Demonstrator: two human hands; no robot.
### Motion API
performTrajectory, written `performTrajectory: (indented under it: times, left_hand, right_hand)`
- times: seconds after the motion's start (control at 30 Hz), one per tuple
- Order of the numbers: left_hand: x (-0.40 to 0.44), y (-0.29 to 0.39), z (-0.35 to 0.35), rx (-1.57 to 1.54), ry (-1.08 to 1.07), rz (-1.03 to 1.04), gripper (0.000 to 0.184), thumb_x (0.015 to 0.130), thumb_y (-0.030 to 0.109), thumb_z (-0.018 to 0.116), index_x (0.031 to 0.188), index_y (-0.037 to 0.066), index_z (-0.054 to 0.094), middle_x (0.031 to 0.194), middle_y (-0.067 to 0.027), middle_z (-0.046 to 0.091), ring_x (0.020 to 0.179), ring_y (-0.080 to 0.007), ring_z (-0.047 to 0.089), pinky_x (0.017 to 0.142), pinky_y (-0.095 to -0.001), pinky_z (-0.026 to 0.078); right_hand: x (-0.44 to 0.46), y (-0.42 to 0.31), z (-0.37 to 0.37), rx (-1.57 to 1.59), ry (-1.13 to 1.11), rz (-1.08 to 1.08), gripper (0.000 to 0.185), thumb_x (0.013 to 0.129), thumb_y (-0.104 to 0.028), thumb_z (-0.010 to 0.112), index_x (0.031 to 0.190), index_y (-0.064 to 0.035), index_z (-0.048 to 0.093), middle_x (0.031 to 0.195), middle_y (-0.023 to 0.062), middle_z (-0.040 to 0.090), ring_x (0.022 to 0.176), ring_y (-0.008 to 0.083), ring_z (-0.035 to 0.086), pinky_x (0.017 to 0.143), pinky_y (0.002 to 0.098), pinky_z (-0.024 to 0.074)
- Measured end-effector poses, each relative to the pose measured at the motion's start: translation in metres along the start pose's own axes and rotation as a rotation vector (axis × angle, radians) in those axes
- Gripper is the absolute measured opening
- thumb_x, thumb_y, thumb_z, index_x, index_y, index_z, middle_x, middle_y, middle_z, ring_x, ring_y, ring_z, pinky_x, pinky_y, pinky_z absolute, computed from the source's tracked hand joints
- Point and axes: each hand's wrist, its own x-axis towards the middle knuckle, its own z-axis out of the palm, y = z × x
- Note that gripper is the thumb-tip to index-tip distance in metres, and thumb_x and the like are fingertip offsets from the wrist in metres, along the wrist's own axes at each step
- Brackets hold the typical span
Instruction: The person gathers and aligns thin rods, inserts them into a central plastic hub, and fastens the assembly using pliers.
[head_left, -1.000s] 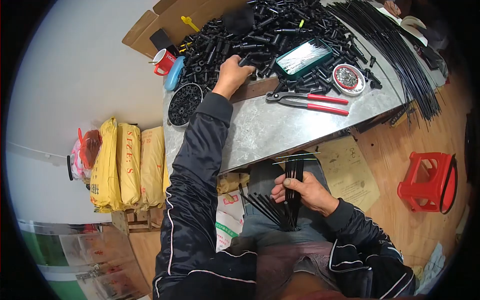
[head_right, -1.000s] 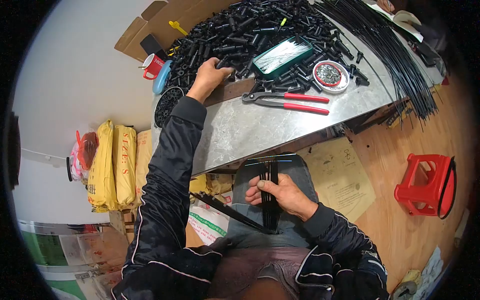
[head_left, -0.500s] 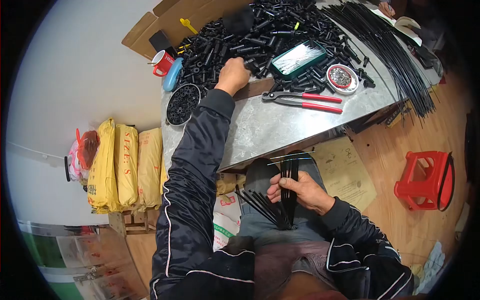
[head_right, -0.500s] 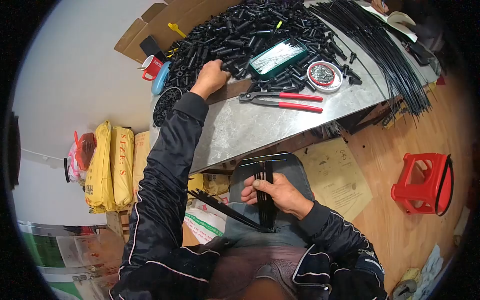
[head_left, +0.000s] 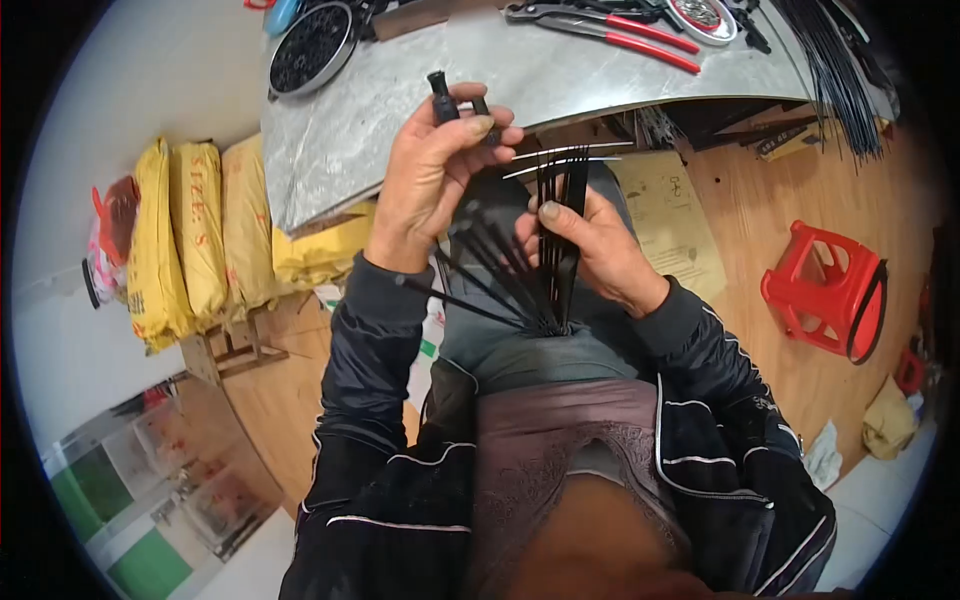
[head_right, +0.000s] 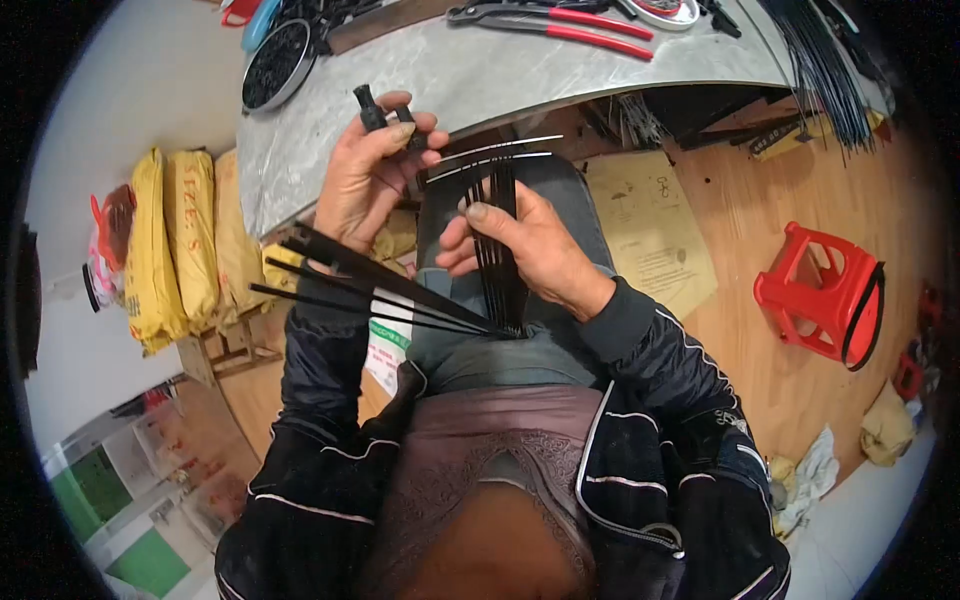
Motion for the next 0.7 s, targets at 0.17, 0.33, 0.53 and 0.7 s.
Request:
performTrajectory:
  times: [0.17,0.33,0.53,0.7]
  left_hand:
    - [-0.032,-0.031,-0.005,-0.153,0.021,-0.029,0.028,0.086,-0.001,0.057,0.114,0.001,0.053,0.102,-0.0155,0.065,0.090,-0.0235,0.065,0.076,-0.0340,0.055]
    - [-0.032,-0.034,-0.011,-0.262,0.057,-0.011,0.023,0.090,0.003,0.056,0.113,0.002,0.052,0.106,-0.0142,0.061,0.094,-0.0266,0.064,0.083,-0.0370,0.056]
    - [-0.034,-0.034,-0.006,-0.225,0.102,-0.009,0.022,0.091,0.013,0.062,0.110,0.004,0.055,0.096,-0.0085,0.060,0.091,-0.0224,0.061,0.081,-0.0358,0.052]
    - [-0.033,-0.038,-0.004,-0.224,0.125,0.049,0.023,0.089,0.015,0.066,0.108,0.006,0.057,0.091,-0.0064,0.061,0.084,-0.0187,0.060,0.070,-0.0322,0.050]
  right_hand:
    - [0.002,0.008,0.011,-0.020,0.014,0.004,0.032,0.096,-0.020,0.056,0.123,-0.0035,0.051,0.092,0.0136,0.064,0.082,0.0256,0.068,0.073,0.0381,0.0574]
    - [0.000,0.006,0.023,-0.047,0.076,0.064,0.027,0.096,-0.020,0.054,0.115,0.0004,0.051,0.088,0.0150,0.064,0.079,0.0266,0.068,0.071,0.0348,0.0585]
    - [0.000,0.014,0.030,-0.135,0.090,-0.045,0.026,0.096,-0.022,0.055,0.110,0.0003,0.052,0.085,0.0116,0.063,0.074,0.0221,0.067,0.068,0.0327,0.0583]
    - [0.000,0.019,0.032,-0.071,0.083,0.003,0.024,0.097,-0.020,0.053,0.112,-0.0010,0.054,0.086,0.0095,0.064,0.074,0.0194,0.066,0.067,0.0320,0.0573]
